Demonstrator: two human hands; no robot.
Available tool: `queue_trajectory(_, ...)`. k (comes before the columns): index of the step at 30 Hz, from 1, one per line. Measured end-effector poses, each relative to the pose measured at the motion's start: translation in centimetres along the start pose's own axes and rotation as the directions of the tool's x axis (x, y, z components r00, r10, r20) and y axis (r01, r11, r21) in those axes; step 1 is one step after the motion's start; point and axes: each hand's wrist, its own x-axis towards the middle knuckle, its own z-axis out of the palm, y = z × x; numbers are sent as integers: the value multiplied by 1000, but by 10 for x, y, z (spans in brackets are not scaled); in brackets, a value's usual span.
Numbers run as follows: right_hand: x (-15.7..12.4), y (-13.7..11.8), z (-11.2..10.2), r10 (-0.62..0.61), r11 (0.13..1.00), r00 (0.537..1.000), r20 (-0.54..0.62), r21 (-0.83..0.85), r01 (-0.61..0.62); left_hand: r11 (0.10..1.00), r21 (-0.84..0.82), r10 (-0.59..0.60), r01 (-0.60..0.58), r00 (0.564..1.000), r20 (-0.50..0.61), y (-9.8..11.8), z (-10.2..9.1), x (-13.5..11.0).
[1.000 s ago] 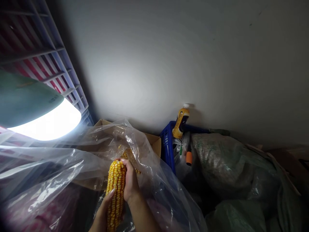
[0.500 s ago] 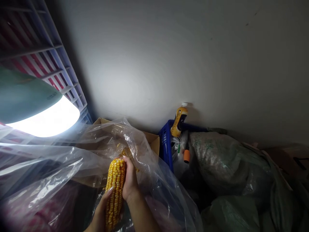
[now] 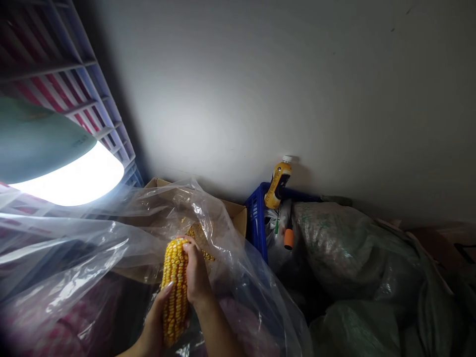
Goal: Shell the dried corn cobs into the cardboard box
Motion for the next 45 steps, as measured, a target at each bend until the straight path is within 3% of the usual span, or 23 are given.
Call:
queue_trajectory(8,3,5,1,39,998,997,-70,-37,-42,1000,-20,-19,19,1000,7,-9,-8,6)
queue_trajectory(14,3,6,-1,116,990,990,-84,84,-109,999,-11,-30,30,999,23,-4,-2,2)
queue_trajectory(27,0,3,4,-1,979,995,-97,-201,-18,1000,-8,0,1,1000,16,-8,-7,2)
queue_trajectory(30,0,2,4,1,979,992,-125,-201,-26,1000,-29,11,-11,1000,11,-8,-6,0)
queue_trajectory(36,2,5,-3,51,998,999,-16,32,-50,999,24,22,-23,999,24,-6,-1,-1)
queue_trajectory(45,-5,0,-3,-27,996,993,114,-80,37,996,-28,80,-79,997,2,-4,-1,-4)
